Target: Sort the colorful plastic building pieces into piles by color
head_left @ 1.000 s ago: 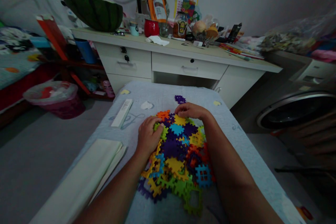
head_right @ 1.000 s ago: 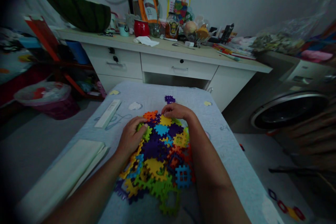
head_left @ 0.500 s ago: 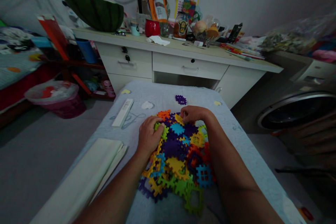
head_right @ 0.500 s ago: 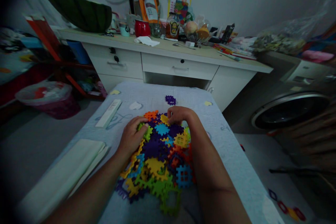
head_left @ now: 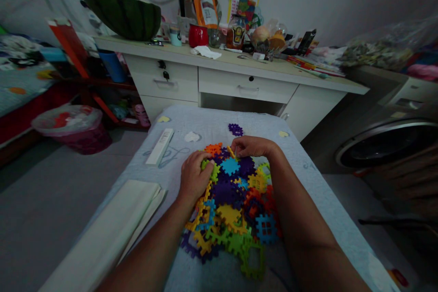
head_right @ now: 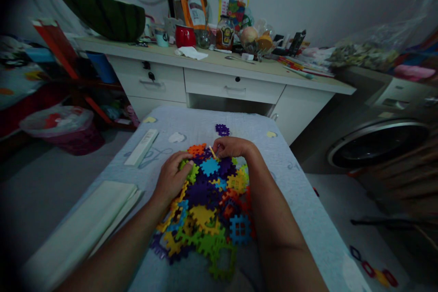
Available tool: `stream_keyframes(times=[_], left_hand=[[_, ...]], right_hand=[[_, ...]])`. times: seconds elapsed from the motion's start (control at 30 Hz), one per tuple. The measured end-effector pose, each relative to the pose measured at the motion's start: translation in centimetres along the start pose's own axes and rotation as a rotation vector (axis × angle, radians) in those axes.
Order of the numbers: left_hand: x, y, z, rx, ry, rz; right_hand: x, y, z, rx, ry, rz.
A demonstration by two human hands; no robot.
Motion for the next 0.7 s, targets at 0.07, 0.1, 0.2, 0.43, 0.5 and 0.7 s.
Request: stream_keyframes(times=[0.07, 0.1, 0.2, 0.43, 0.5, 0.7], left_hand=[[0.0, 0.0, 0.0, 0.002, 0.001, 0.000], [0.0, 0.0, 0.1, 0.003, 0.002, -0.001], [0.1, 0.0, 0.1, 0.004, 0.006, 0.000], [0.1, 0.0, 0.2, 0.002, -0.001, 0.003], [0.1, 0.0, 0.1, 0.002, -0.001, 0.000], [0.1, 0.0, 0.2, -0.003, 0.003, 0.006]], right_hand=[[-0.5, 0.3, 0.1, -0.022, -0.024, -0.012], [-0.9, 0.5, 0.2, -0.033, -0.041, -0.030], [-2.3, 0.9, -0.1, -0.049, -0.106, -0.125], [-4.5, 0.8, -1.6, -0.065, -0.239, -0.388], [-4.7, 0.6, -1.9, -0.061, -0.244, -0.425], [-5.2, 0.4, -3.2, -0.008, -0.210, -0.493]])
Point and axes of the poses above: each hand's wrist, its own y-axis away from the middle knuckle, its own x-axis out of the palm, z = x × y, the point moved 10 cm from there along -y, towards the middle knuckle, and after that the axes turned 6 degrees about -x, right-handed, at the moved point
